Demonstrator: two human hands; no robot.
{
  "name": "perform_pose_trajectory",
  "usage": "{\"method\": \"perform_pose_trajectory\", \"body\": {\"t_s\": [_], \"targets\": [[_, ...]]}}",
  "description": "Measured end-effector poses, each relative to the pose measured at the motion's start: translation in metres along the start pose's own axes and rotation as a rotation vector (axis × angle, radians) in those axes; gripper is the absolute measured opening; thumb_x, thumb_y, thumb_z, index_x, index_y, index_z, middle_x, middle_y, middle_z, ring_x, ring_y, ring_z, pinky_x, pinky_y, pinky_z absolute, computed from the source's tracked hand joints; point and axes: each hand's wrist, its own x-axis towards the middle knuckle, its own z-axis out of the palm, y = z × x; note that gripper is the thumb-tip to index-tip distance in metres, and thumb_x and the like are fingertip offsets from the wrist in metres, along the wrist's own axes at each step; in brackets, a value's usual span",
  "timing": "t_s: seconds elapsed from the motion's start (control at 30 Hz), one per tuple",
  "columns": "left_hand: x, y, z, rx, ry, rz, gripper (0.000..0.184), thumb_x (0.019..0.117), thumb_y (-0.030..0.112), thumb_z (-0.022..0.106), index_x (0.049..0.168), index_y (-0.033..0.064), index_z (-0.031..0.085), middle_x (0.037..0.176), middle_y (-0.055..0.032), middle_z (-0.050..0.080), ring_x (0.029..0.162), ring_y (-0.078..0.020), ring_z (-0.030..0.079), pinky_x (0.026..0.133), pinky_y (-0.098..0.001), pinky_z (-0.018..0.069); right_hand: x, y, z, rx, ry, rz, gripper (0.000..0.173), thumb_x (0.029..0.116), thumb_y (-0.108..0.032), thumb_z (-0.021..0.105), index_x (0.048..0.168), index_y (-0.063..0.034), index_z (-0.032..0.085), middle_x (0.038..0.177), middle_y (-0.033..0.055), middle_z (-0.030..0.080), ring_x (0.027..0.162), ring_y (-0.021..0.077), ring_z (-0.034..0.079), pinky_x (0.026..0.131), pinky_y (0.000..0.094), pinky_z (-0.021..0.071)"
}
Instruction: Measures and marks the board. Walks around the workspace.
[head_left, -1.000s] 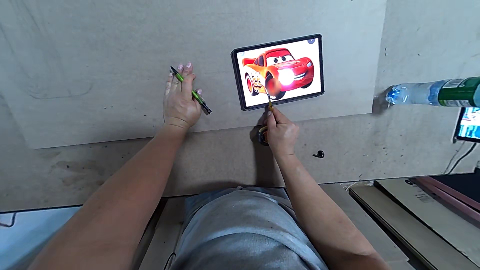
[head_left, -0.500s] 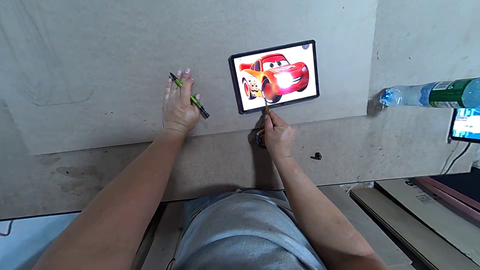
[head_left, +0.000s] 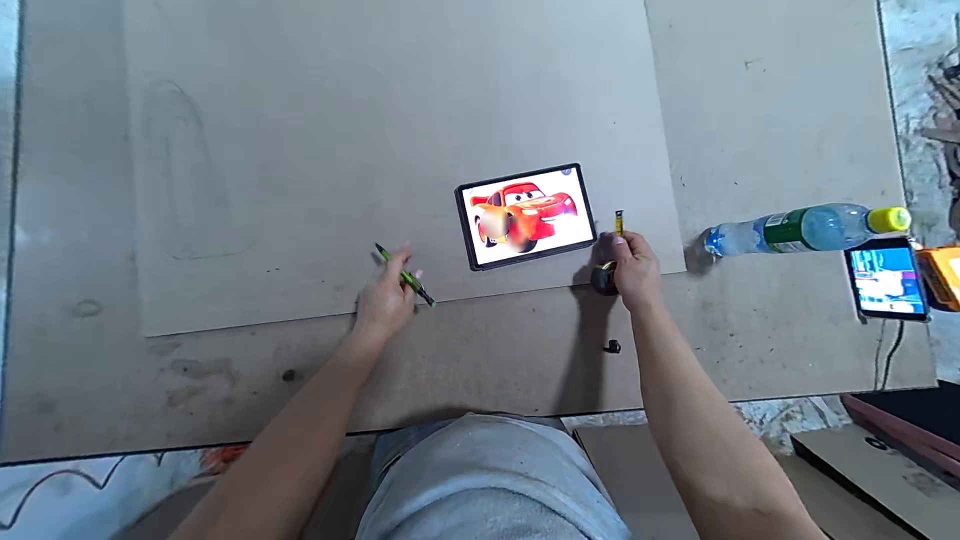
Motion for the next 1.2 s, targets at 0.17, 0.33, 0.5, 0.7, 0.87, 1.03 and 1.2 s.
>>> {"method": "perform_pose_trajectory", "body": {"t_s": [0.17, 0.33, 0.5, 0.7, 0.87, 1.03, 1.2], "targets": [[-0.062, 0.028, 0.019, -0.092, -0.031, 0.131, 0.044, 0.1039, 0.025, 0.061, 0.146, 0.0112, 0.054, 0.152, -0.0071, 0.055, 0.144, -0.0241, 0.048, 0.117, -0.0496, 0.0435, -0.018, 0.002, 0.003, 0.022, -0.218, -0.070, 0.030, 0.1105, -0.031, 0.048, 0.121, -0.0145, 0.070, 0.112, 0.0045, 0.074, 0.102, 0.0176, 0.070, 0.090, 0.0485, 0.0555], [-0.088, 0.071, 0.016, -0.191, -0.144, 0.116, 0.039, 0.0987, 0.025, 0.070, 0.137, 0.0213, 0.066, 0.136, 0.0013, 0.067, 0.119, -0.0138, 0.067, 0.100, -0.0409, 0.0570, -0.078, -0.008, 0.011, -0.226, -0.414, -0.243, 0.026, 0.1090, -0.034, 0.051, 0.116, -0.0206, 0.072, 0.093, 0.0025, 0.073, 0.080, 0.0204, 0.070, 0.071, 0.0534, 0.0588], [-0.081, 0.096, 0.005, -0.424, -0.389, 0.110, 0.035, 0.0977, 0.025, 0.072, 0.132, 0.0203, 0.068, 0.122, 0.0029, 0.072, 0.109, -0.0083, 0.069, 0.098, -0.0339, 0.0591, -0.131, -0.017, 0.038, -0.199, -0.855, -0.416, 0.028, 0.1073, -0.042, 0.052, 0.114, -0.0272, 0.075, 0.098, -0.0075, 0.074, 0.085, 0.0063, 0.069, 0.081, 0.0376, 0.0598], [-0.063, 0.085, -0.011, -0.356, -0.499, -0.023, 0.012, 0.1009, 0.021, 0.066, 0.109, 0.0175, 0.074, 0.098, 0.0031, 0.073, 0.083, -0.0079, 0.068, 0.079, -0.0308, 0.0577, -0.123, -0.035, 0.044, -0.195, -1.015, -0.431, 0.030, 0.1038, -0.047, 0.058, 0.115, -0.0259, 0.076, 0.097, -0.0067, 0.074, 0.085, 0.0057, 0.068, 0.081, 0.0355, 0.0585], [-0.011, 0.059, -0.036, -0.366, -0.215, -0.139, 0.012, 0.1004, 0.016, 0.068, 0.112, 0.0131, 0.072, 0.100, -0.0023, 0.074, 0.088, -0.0154, 0.071, 0.081, -0.0413, 0.0604, -0.056, -0.037, 0.007, -0.249, -0.748, -0.409, 0.013, 0.0998, -0.030, 0.069, 0.107, -0.0236, 0.078, 0.090, -0.0045, 0.075, 0.078, 0.0116, 0.070, 0.074, 0.0444, 0.0609], [0.060, 0.040, -0.026, -0.369, -0.038, -0.023, 0.011, 0.0991, 0.011, 0.068, 0.108, 0.0090, 0.074, 0.102, -0.0033, 0.075, 0.093, -0.0126, 0.071, 0.087, -0.0386, 0.0598, 0.012, -0.022, -0.010, -0.329, -0.551, -0.464, 0.014, 0.1009, -0.025, 0.068, 0.107, -0.0219, 0.080, 0.103, -0.0014, 0.076, 0.091, 0.0155, 0.072, 0.085, 0.0498, 0.0592], [0.113, 0.053, -0.006, -0.460, 0.063, -0.041, 0.012, 0.0981, 0.011, 0.070, 0.109, 0.0077, 0.074, 0.104, -0.0049, 0.074, 0.092, -0.0122, 0.070, 0.086, -0.0350, 0.0593, 0.045, -0.023, -0.007, -0.348, -0.419, -0.396, 0.013, 0.1012, -0.026, 0.068, 0.105, -0.0210, 0.079, 0.103, 0.0008, 0.075, 0.088, 0.0181, 0.071, 0.081, 0.0530, 0.0580]]}}
